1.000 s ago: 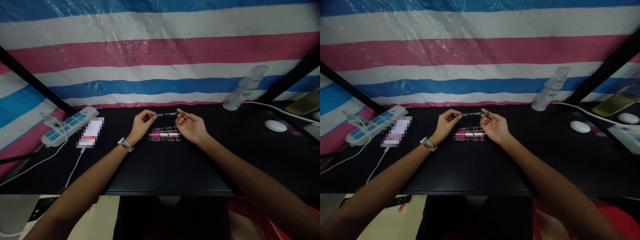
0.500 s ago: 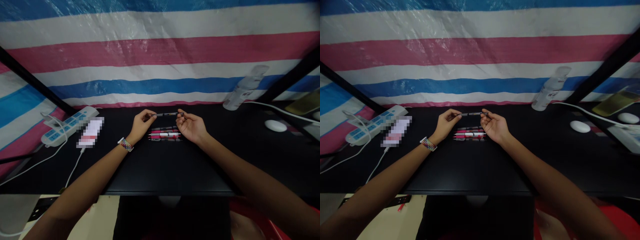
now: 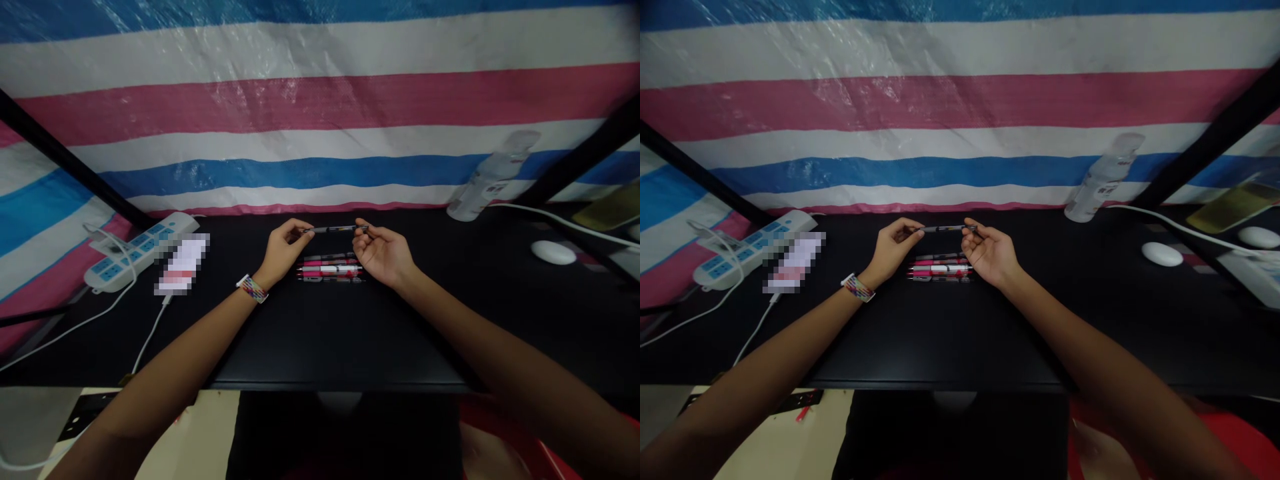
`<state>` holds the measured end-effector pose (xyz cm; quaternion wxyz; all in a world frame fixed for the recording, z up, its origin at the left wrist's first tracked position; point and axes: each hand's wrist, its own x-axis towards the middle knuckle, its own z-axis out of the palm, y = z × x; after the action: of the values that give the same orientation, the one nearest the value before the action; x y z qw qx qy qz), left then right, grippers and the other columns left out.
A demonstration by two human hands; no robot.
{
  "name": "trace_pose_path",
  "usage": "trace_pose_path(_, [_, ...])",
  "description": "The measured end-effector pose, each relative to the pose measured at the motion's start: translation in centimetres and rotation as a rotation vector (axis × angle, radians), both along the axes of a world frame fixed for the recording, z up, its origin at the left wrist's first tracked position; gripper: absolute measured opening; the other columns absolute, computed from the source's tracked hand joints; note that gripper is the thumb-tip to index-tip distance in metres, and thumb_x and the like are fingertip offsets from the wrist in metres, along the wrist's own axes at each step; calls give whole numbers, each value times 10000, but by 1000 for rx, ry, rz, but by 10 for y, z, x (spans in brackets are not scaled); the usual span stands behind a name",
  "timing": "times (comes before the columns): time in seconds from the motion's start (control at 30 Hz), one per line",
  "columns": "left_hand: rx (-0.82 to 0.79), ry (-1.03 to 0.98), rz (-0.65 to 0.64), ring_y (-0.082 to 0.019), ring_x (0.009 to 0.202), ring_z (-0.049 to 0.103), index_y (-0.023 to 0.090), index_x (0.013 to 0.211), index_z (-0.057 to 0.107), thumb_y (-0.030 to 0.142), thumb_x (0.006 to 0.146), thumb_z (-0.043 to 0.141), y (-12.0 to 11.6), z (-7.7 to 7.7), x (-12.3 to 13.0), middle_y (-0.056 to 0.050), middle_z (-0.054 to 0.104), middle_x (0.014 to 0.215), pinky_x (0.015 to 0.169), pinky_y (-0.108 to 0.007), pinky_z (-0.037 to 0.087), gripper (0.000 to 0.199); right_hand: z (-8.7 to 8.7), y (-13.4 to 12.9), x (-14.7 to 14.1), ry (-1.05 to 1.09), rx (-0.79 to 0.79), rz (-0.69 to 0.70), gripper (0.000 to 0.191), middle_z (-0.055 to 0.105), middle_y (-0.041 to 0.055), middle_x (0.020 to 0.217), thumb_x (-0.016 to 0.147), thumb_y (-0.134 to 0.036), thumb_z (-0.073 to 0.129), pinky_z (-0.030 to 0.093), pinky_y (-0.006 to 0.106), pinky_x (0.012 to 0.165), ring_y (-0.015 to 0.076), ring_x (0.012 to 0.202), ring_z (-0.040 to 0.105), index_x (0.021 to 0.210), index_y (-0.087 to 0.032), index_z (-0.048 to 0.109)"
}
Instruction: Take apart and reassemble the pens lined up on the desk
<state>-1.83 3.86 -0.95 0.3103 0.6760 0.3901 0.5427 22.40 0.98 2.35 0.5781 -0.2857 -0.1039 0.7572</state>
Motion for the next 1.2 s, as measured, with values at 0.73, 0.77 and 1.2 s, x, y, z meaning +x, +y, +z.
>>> trace_pose_path(0.73, [-4, 4, -19, -171, 847, 666, 209, 1003, 764, 282, 945, 774, -1, 1, -1, -36, 739, 943, 788, -321, 525, 94, -15, 6, 5, -212, 145, 21, 229, 773, 64, 880, 860, -153, 643, 655, 265, 737, 163, 765, 708, 1050, -206, 757])
trace_pose_path(0.77, [-4, 4, -19, -168, 839, 662, 208, 999, 762, 278, 943, 773, -2, 1, -1, -34, 734, 933, 779, -317, 522, 90, -15, 6, 6, -234, 160, 21, 227, 780, 71, 893, 862, -180, 643, 658, 282, 751, 173, 781, 713, 1053, -206, 764])
trace_pose_path(1.2, [-60, 36, -77, -183, 870, 707, 203, 1002, 803, 341, 942, 789, -5, 3, 1, -48, 782, 947, 801, -325, 542, 152, -25, 5, 4, -796, 524, -22, 252, 786, 73, 881, 892, -408, 782, 618, 383, 721, 187, 693, 691, 1036, -204, 816])
